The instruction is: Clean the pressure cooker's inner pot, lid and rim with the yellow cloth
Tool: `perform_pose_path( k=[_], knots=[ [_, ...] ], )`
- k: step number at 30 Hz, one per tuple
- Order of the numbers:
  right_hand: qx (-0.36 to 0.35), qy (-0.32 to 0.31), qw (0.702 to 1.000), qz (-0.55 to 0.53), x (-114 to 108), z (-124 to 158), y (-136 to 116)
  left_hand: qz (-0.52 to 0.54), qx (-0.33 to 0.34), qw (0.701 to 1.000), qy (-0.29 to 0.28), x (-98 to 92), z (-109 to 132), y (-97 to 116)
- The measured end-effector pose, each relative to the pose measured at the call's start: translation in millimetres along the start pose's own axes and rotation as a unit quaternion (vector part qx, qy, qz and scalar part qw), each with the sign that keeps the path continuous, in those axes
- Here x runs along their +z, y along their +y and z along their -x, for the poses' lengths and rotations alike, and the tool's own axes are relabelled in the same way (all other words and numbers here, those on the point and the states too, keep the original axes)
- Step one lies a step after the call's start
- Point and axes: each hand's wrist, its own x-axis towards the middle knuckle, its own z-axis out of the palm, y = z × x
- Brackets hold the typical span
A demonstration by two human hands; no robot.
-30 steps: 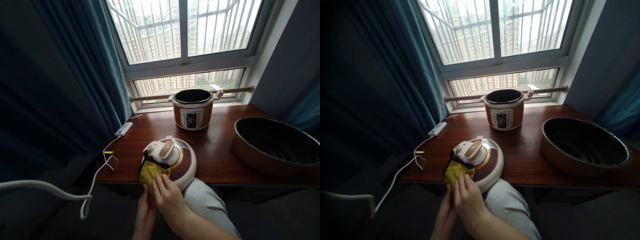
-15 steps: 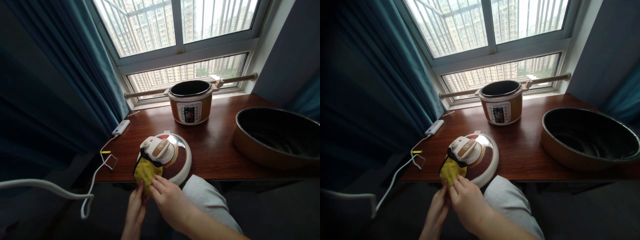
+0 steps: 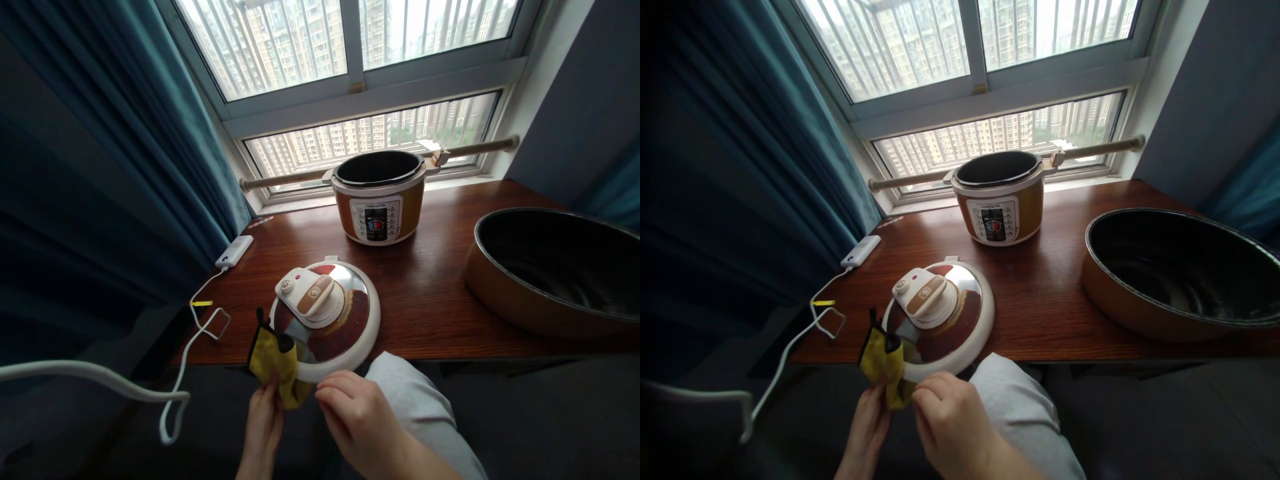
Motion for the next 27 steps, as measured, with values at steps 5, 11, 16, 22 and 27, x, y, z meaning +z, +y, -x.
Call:
perform_pose_path(
  k=[5,11,16,22,27],
  knots=[
    [0.008,0.041,0.998,-0.042,-5,2,-2,-0.002,0.057,0.995,0.080,-13.5,7,-5],
    [0.019,0.084,0.993,-0.076,-12,2,1,-0.278,0.391,0.838,0.258,-22.2,52,25],
    [0.016,0.095,0.992,-0.080,-11,4,4,-0.521,0.620,0.556,0.188,2.8,60,40],
    [-0.023,0.128,0.989,-0.068,-9,7,9,-0.587,0.626,0.509,-0.068,49.3,59,-6],
    [0.006,0.189,0.976,-0.105,-9,11,10,-0.595,0.646,0.422,-0.224,49.4,72,-31]
  ],
)
